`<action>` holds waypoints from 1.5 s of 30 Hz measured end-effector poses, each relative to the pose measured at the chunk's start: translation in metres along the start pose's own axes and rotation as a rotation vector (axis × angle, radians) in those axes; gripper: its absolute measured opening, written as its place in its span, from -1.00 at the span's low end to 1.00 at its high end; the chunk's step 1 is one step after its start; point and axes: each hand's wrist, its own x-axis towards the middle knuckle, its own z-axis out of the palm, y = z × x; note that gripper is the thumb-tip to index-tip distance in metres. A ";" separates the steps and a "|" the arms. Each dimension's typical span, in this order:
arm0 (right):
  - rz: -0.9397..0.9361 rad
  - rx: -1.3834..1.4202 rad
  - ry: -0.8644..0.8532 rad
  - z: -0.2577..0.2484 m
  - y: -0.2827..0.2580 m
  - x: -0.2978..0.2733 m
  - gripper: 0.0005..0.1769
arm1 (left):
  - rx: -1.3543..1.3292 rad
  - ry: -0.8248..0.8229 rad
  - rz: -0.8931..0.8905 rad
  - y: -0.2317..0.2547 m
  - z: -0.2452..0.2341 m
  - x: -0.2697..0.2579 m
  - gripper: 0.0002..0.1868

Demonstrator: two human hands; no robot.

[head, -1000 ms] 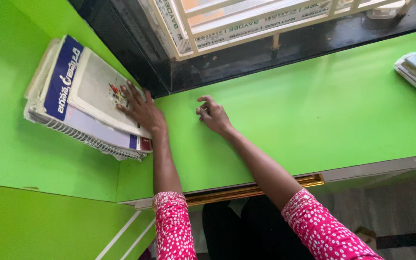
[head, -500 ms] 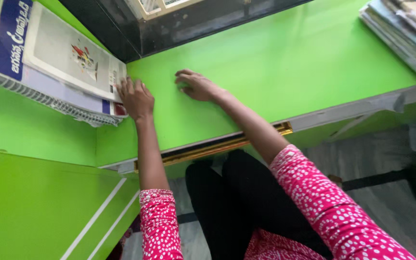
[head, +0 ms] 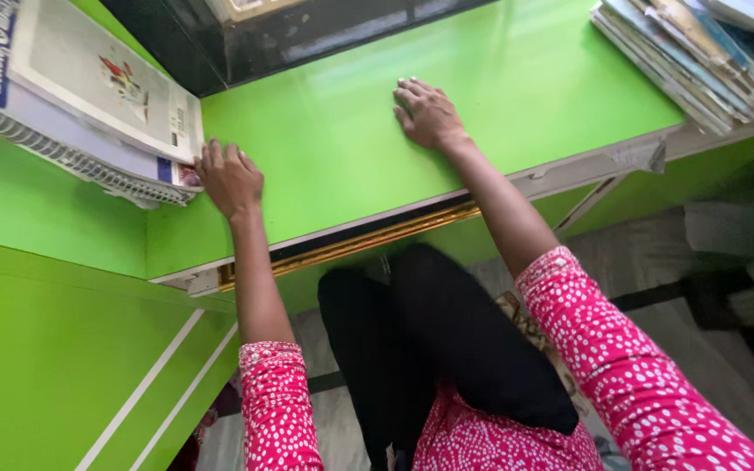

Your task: The person sits on the floor and organizes a pile of books and notebooks on a low green table. They pick up each item, briefly flip through pages, and place it into a neat stack on the left side of the table.

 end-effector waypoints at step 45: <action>0.937 -0.436 0.866 -0.289 0.405 -0.142 -0.12 | -0.698 0.163 0.542 0.356 -0.019 0.117 -0.57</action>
